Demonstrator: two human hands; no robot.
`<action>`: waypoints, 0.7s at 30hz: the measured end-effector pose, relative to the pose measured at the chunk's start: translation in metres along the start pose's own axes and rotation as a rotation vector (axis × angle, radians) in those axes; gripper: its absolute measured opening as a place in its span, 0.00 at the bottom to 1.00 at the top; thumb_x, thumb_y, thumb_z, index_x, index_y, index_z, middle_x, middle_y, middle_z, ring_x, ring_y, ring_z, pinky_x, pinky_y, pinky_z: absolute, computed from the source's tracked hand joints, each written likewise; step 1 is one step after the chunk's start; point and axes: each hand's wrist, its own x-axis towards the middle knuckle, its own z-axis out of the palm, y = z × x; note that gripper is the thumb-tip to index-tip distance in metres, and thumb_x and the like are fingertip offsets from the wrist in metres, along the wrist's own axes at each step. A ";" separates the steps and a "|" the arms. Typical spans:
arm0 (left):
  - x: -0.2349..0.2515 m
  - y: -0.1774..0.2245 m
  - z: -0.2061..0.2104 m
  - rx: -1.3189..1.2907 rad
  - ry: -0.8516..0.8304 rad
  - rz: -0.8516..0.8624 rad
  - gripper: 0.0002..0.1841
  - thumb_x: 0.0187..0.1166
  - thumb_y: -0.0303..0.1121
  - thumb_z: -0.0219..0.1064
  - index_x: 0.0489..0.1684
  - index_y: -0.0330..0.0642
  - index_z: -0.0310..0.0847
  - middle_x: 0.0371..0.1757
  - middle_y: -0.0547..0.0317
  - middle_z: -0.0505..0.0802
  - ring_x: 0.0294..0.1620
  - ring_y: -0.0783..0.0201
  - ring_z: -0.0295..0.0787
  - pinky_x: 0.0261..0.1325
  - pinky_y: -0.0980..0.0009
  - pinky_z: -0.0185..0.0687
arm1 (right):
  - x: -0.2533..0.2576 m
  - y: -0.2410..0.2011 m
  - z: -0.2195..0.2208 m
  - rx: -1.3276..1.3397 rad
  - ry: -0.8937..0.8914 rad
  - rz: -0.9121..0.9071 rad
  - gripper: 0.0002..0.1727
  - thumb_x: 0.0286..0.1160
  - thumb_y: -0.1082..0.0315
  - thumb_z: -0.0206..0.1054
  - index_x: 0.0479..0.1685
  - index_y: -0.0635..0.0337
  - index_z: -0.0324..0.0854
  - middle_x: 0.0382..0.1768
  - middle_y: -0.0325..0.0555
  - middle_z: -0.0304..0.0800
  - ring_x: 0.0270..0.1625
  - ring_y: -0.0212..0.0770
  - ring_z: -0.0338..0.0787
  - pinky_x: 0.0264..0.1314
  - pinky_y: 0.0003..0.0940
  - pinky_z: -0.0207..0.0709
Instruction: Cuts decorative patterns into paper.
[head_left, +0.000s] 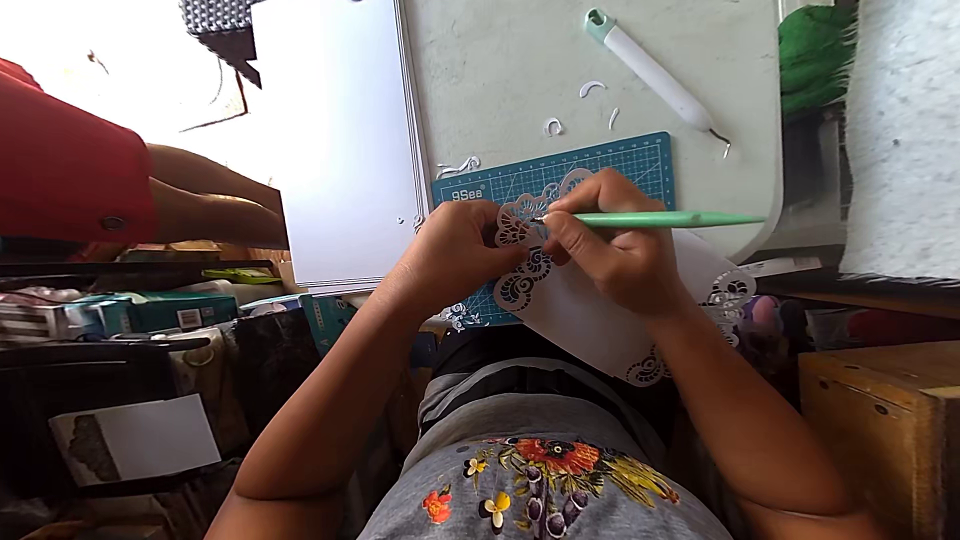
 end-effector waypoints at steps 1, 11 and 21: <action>0.000 0.000 0.000 0.003 0.000 -0.006 0.06 0.74 0.24 0.75 0.42 0.38 0.86 0.33 0.66 0.94 0.32 0.82 0.90 0.41 0.83 0.87 | 0.000 0.000 0.000 -0.007 -0.004 0.004 0.05 0.81 0.74 0.62 0.41 0.68 0.80 0.33 0.40 0.89 0.32 0.25 0.89 0.35 0.21 0.86; 0.001 -0.001 -0.001 -0.017 -0.006 -0.001 0.05 0.74 0.23 0.74 0.41 0.39 0.86 0.32 0.67 0.94 0.31 0.82 0.90 0.39 0.83 0.87 | -0.001 -0.003 0.001 -0.077 -0.041 0.022 0.06 0.80 0.74 0.60 0.37 0.65 0.80 0.28 0.37 0.86 0.29 0.21 0.86 0.33 0.17 0.82; 0.001 -0.002 -0.001 0.002 -0.010 0.018 0.04 0.74 0.24 0.75 0.41 0.39 0.86 0.32 0.67 0.94 0.31 0.83 0.90 0.39 0.83 0.87 | -0.001 -0.001 0.002 -0.091 -0.059 0.015 0.06 0.80 0.74 0.61 0.37 0.65 0.82 0.30 0.38 0.88 0.31 0.21 0.86 0.35 0.17 0.82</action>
